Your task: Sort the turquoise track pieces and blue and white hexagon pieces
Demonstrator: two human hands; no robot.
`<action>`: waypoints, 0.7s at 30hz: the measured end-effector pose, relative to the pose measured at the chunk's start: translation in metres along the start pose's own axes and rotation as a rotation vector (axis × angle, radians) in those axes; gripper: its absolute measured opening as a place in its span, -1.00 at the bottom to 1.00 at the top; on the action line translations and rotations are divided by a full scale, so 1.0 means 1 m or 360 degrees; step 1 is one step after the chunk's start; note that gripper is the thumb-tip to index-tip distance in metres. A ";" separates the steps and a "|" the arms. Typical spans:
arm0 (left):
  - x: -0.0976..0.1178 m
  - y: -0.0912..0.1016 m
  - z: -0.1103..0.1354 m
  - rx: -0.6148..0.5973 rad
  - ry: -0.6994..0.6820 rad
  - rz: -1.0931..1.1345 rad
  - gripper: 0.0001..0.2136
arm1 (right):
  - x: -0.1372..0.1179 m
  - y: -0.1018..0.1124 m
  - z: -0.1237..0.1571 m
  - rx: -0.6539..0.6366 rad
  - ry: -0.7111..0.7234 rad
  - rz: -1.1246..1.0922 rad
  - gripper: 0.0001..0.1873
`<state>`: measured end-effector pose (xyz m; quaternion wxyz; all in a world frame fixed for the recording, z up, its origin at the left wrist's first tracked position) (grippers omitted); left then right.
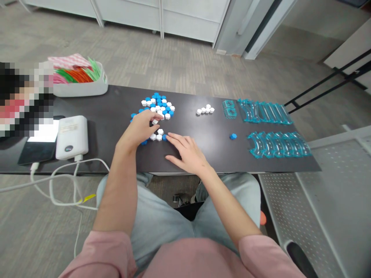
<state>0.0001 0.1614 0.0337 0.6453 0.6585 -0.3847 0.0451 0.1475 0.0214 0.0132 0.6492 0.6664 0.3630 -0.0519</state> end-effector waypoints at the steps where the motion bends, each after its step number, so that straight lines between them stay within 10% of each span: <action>1: 0.002 0.002 0.001 0.0007 -0.0018 0.0013 -0.66 | -0.004 -0.004 -0.007 -0.0022 0.0016 -0.0001 -0.26; 8: 0.002 0.006 0.000 0.0062 0.0029 0.0111 -0.73 | 0.007 0.005 0.004 0.0084 -0.0125 0.0041 -0.33; 21: 0.027 -0.019 -0.012 0.0015 -0.0098 0.0152 -0.64 | 0.120 0.103 0.138 0.0782 -0.0697 0.0492 -0.38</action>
Point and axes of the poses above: each hand's wrist, its own z-axis away from the middle knuckle, its own y-axis out of the back of the hand, x = y × z, the point moved 10 cm from there along -z, towards the middle knuckle, and after that the axes turned 5 degrees about -z, right-handed, at the moved point
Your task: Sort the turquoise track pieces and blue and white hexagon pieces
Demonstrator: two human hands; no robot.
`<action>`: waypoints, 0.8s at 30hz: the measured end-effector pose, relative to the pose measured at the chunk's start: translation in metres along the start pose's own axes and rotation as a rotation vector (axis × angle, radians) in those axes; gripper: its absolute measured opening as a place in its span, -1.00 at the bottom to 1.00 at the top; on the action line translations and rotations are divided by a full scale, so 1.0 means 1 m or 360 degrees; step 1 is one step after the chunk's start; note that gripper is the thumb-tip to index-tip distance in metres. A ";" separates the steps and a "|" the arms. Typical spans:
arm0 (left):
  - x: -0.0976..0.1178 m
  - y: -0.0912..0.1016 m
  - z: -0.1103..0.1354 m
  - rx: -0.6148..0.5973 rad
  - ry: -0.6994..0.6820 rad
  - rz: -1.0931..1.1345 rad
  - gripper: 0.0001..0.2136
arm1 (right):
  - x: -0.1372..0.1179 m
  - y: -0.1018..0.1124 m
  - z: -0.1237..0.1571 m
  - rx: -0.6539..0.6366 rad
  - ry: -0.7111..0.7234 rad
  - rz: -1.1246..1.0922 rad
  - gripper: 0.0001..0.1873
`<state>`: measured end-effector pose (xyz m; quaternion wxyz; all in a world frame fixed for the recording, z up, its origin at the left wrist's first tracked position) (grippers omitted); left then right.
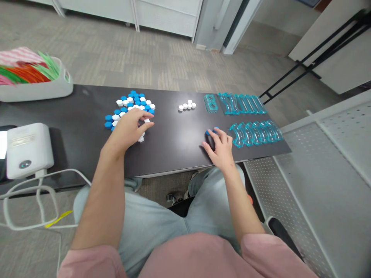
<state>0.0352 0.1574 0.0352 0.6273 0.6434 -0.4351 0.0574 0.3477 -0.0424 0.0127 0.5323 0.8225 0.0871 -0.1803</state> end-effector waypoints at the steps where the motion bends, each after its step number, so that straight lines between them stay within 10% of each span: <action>1: 0.003 -0.004 -0.001 -0.0010 -0.0026 -0.0019 -0.65 | 0.006 0.004 0.001 0.0052 -0.0022 0.0018 -0.38; 17: 0.067 -0.070 0.002 -0.0174 -0.0163 0.0005 -0.75 | -0.043 -0.019 0.000 -0.0269 0.0149 -0.0232 -0.38; 24: 0.045 -0.023 0.002 0.0037 -0.0087 -0.0026 -0.62 | -0.098 -0.062 -0.024 -0.0552 0.0278 -0.0275 -0.36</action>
Point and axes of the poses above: each hand's wrist, its own z-axis away from the middle knuckle, its own y-axis out of the back of the hand, x = y × z, the point moved 10 cm from there along -z, towards the middle knuckle, and after that the axes turned 5 degrees about -z, right-handed, at the moved point
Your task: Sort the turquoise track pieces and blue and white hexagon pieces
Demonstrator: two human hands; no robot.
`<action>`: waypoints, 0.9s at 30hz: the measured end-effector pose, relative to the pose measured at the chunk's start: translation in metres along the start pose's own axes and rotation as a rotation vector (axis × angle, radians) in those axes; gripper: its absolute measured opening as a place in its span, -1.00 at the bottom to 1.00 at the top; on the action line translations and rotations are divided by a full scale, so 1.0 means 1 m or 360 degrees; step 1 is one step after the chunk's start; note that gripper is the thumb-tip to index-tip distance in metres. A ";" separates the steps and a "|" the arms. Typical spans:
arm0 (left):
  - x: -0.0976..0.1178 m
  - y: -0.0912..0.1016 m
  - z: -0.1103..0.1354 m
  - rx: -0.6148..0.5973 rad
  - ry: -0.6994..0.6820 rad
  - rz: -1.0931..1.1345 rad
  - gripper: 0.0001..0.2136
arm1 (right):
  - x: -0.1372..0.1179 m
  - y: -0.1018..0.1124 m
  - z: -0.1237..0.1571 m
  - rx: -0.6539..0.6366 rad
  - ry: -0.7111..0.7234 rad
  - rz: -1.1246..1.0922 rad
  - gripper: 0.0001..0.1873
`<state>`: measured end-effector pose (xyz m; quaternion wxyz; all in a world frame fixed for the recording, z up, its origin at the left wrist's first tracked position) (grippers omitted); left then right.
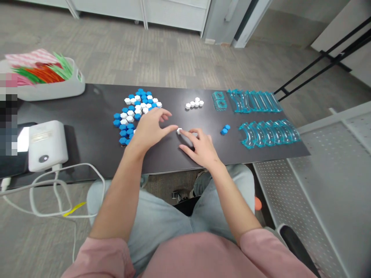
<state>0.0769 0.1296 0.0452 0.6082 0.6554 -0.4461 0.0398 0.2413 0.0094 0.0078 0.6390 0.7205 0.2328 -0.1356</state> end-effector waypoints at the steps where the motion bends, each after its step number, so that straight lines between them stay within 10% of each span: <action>1: -0.011 0.013 0.002 0.0064 0.0069 -0.0010 -0.64 | -0.001 -0.003 -0.007 -0.0016 0.0001 0.0026 -0.35; 7: -0.070 0.070 0.022 0.0278 0.0492 -0.0128 -0.55 | 0.027 0.008 -0.047 -0.0011 -0.0288 0.0203 -0.23; 16: -0.073 0.070 0.023 0.0195 0.0446 -0.0131 -0.66 | 0.069 0.028 -0.090 0.0003 -0.0516 0.0303 -0.18; 27: -0.085 0.078 0.021 0.0246 0.0485 -0.0176 -0.68 | -0.065 -0.047 -0.075 -0.0259 0.0289 0.0112 -0.38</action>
Point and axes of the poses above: each hand's wrist, its own z-axis away from the middle knuckle, its own y-axis out of the back of the hand, x = y × z, the point moved 10 cm from there along -z, towards the middle knuckle, and after that the axes turned 5 degrees about -z, right-handed, at the moved point
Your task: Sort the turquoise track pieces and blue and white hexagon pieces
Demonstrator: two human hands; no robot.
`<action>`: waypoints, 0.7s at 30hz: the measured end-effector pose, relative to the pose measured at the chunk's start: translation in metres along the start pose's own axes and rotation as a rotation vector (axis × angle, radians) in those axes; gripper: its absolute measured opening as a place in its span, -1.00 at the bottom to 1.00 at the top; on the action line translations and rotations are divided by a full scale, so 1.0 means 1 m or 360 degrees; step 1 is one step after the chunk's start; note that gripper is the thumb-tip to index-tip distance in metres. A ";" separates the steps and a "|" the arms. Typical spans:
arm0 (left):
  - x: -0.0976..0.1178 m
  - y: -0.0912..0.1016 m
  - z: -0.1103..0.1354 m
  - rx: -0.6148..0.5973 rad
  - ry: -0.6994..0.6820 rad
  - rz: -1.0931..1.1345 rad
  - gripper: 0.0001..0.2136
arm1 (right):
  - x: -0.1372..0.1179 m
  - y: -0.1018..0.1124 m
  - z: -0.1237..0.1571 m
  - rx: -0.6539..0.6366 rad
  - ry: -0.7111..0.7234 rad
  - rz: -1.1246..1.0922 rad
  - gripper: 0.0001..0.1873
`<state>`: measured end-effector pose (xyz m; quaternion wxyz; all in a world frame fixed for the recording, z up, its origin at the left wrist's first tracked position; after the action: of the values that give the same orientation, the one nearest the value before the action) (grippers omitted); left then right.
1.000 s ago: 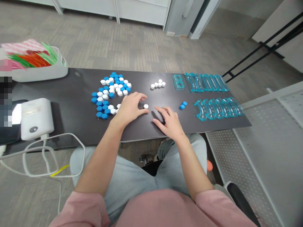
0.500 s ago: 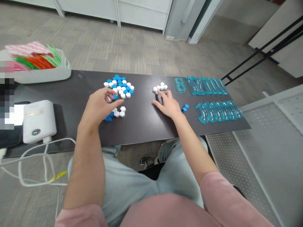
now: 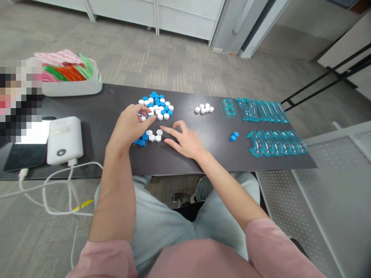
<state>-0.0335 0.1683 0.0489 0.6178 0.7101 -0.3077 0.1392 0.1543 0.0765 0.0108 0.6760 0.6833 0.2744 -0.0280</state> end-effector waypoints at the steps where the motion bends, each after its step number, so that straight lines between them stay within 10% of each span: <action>1: 0.000 0.000 0.000 0.0001 -0.0001 -0.0001 -0.68 | -0.008 -0.003 -0.002 -0.0014 0.0050 -0.0006 -0.41; 6: 0.001 0.004 0.000 0.0048 -0.0026 0.0033 -0.66 | 0.000 -0.001 0.006 0.0066 0.0010 -0.0047 -0.42; 15: -0.002 0.001 -0.002 -0.0016 -0.0028 0.0069 -0.66 | 0.116 0.045 0.028 0.0299 -0.0599 0.0182 -0.26; 21: 0.005 0.007 0.001 0.0039 -0.0066 0.0152 -0.64 | 0.150 0.057 0.017 0.0320 -0.0743 0.0227 -0.22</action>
<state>-0.0340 0.1658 0.0566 0.5951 0.7049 -0.3524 0.1576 0.3104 0.1150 -0.0006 0.6501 0.7396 0.0579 -0.1643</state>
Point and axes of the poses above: each hand's wrist, its own z-axis away from the middle knuckle, its own y-axis out of the back of the hand, x = y × z, the point moved 10 cm from there along -z, towards the middle knuckle, and after that the axes turned 5 degrees about -z, right-handed, at the moved point
